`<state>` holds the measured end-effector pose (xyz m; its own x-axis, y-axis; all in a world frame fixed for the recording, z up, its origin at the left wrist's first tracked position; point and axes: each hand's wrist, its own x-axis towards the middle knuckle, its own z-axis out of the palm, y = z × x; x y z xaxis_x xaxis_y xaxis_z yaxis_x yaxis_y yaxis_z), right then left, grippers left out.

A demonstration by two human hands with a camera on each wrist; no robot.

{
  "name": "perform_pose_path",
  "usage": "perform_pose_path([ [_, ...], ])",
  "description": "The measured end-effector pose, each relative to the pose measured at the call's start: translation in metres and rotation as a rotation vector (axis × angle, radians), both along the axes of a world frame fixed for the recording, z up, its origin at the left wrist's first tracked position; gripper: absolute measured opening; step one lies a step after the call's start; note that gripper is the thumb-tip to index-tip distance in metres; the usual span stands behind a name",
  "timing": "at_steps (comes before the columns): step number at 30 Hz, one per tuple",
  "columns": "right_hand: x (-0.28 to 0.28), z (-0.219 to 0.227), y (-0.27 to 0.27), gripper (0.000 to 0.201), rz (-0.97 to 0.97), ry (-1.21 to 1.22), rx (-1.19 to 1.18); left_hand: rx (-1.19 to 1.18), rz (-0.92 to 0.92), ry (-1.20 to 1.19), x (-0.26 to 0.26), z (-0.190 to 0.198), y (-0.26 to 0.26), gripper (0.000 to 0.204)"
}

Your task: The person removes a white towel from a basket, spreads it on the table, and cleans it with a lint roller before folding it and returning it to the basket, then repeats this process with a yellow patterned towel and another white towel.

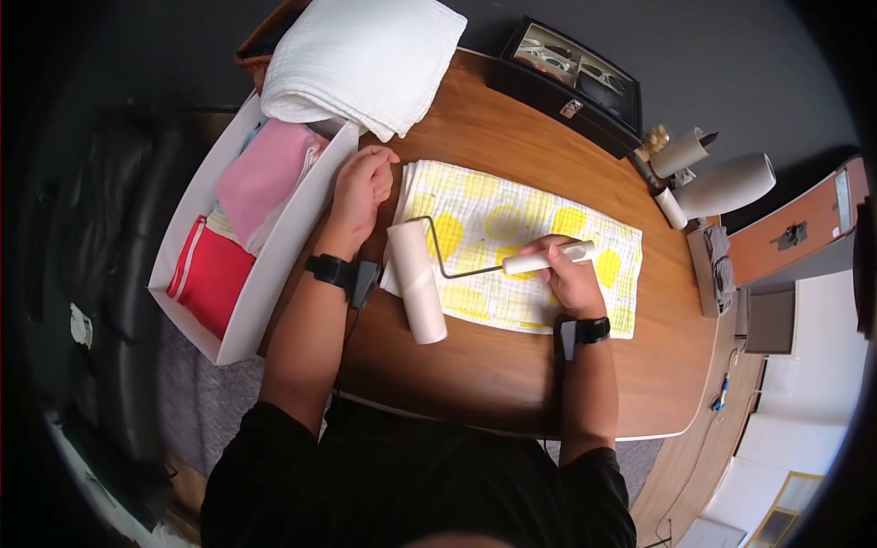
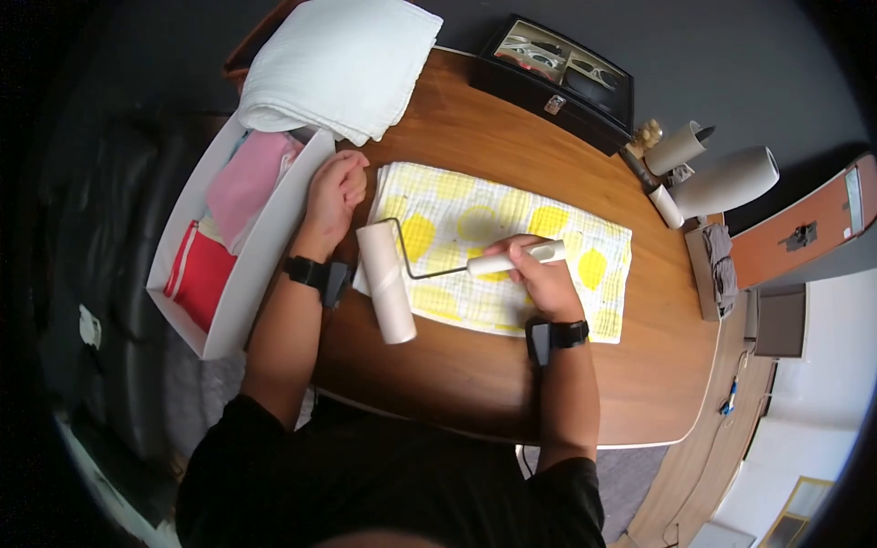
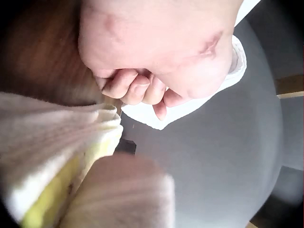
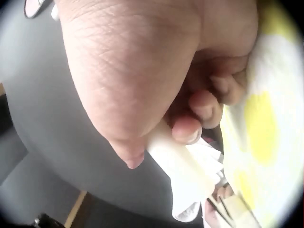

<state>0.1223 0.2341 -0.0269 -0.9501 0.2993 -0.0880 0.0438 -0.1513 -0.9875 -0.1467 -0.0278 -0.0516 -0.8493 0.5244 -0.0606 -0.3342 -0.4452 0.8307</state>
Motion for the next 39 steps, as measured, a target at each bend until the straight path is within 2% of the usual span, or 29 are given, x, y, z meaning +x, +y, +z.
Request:
perform_pose_path([
  [1, 0.000, -0.003, 0.003, 0.036, -0.007, 0.004, -0.002, -0.009, -0.001, 0.006, 0.000, -0.001, 0.000, 0.019],
  [3, 0.007, -0.004, 0.025, 0.038, -0.246, -0.102, 0.095, -0.024, -0.009, 0.026, 0.000, -0.001, 0.001, 0.021],
  [4, 0.012, -0.014, 0.048, 0.032, -0.334, 0.000, -0.066, -0.031, -0.014, 0.041, 0.001, -0.001, 0.001, 0.022],
  [6, 0.021, -0.013, 0.074, 0.027, -0.607, 0.164, -0.230, -0.066, -0.018, 0.070, 0.002, -0.001, 0.002, 0.025],
  [7, 0.026, -0.010, 0.085, 0.026, -0.794, 0.224, -0.234, -0.095, -0.017, 0.083, 0.002, -0.001, 0.003, 0.027],
  [9, 0.055, -0.015, 0.125, 0.025, -0.942, 0.288, -0.236, -0.142, -0.010, 0.099, 0.004, 0.000, 0.004, 0.030],
  [11, 0.065, 0.005, 0.124, 0.023, -1.160, 0.320, -0.214, -0.173, 0.001, 0.105, 0.005, 0.000, 0.007, 0.033],
  [13, 0.078, -0.006, 0.141, 0.020, -1.169, 0.347, -0.194, -0.193, 0.005, 0.109, 0.006, 0.000, 0.009, 0.034],
  [15, 0.066, -0.001, 0.124, 0.019, -1.218, 0.332, -0.159, -0.215, 0.006, 0.119, 0.007, 0.000, 0.010, 0.034],
  [17, 0.045, 0.008, 0.091, 0.020, -1.137, 0.337, -0.193, -0.237, 0.003, 0.140, 0.007, 0.000, 0.010, 0.035],
  [19, 0.033, 0.014, 0.062, 0.023, -0.950, 0.207, -0.087, -0.248, 0.010, 0.146, 0.008, 0.000, 0.011, 0.034],
  [21, 0.005, 0.009, 0.024, 0.023, -0.786, 0.286, -0.059, -0.247, 0.013, 0.149, 0.008, -0.001, 0.011, 0.031],
  [22, 0.004, -0.006, 0.017, 0.021, -0.628, 0.219, 0.233, -0.243, 0.011, 0.147, 0.009, -0.001, 0.010, 0.029],
  [24, -0.003, 0.001, -0.005, 0.020, -0.278, 0.071, 0.349, -0.237, 0.013, 0.157, 0.009, -0.002, 0.010, 0.025],
  [25, -0.004, 0.014, -0.013, 0.022, -0.094, -0.003, 0.178, -0.236, 0.018, 0.169, 0.009, -0.002, 0.010, 0.022],
  [26, -0.007, 0.019, -0.022, 0.025, -0.067, 0.007, 0.206, -0.234, 0.024, 0.179, 0.009, -0.003, 0.009, 0.019],
  [29, -0.005, 0.005, -0.008, 0.023, -0.185, -0.015, 0.088, -0.175, 0.010, 0.120, 0.008, -0.006, 0.007, 0.012],
  [30, -0.007, -0.009, 0.000, 0.020, -0.367, 0.109, 0.002, -0.173, 0.006, 0.130, 0.009, -0.006, 0.007, 0.012],
  [32, 0.005, -0.013, 0.031, 0.017, -0.606, 0.172, -0.095, -0.167, 0.000, 0.148, 0.010, -0.005, 0.006, 0.014],
  [34, 0.021, -0.019, 0.074, 0.017, -0.746, 0.350, -0.169, -0.166, -0.023, 0.174, 0.009, -0.006, 0.005, 0.017],
  [35, 0.034, -0.028, 0.100, 0.019, -0.849, 0.392, -0.242, -0.164, -0.031, 0.187, 0.008, -0.006, 0.005, 0.019],
  [36, 0.038, -0.019, 0.104, 0.020, -1.046, 0.363, -0.237, -0.167, -0.031, 0.185, 0.009, -0.004, 0.005, 0.020],
  [39, 0.054, -0.013, 0.120, 0.021, -1.164, 0.484, -0.208, -0.176, -0.032, 0.183, 0.010, -0.002, 0.006, 0.024],
])
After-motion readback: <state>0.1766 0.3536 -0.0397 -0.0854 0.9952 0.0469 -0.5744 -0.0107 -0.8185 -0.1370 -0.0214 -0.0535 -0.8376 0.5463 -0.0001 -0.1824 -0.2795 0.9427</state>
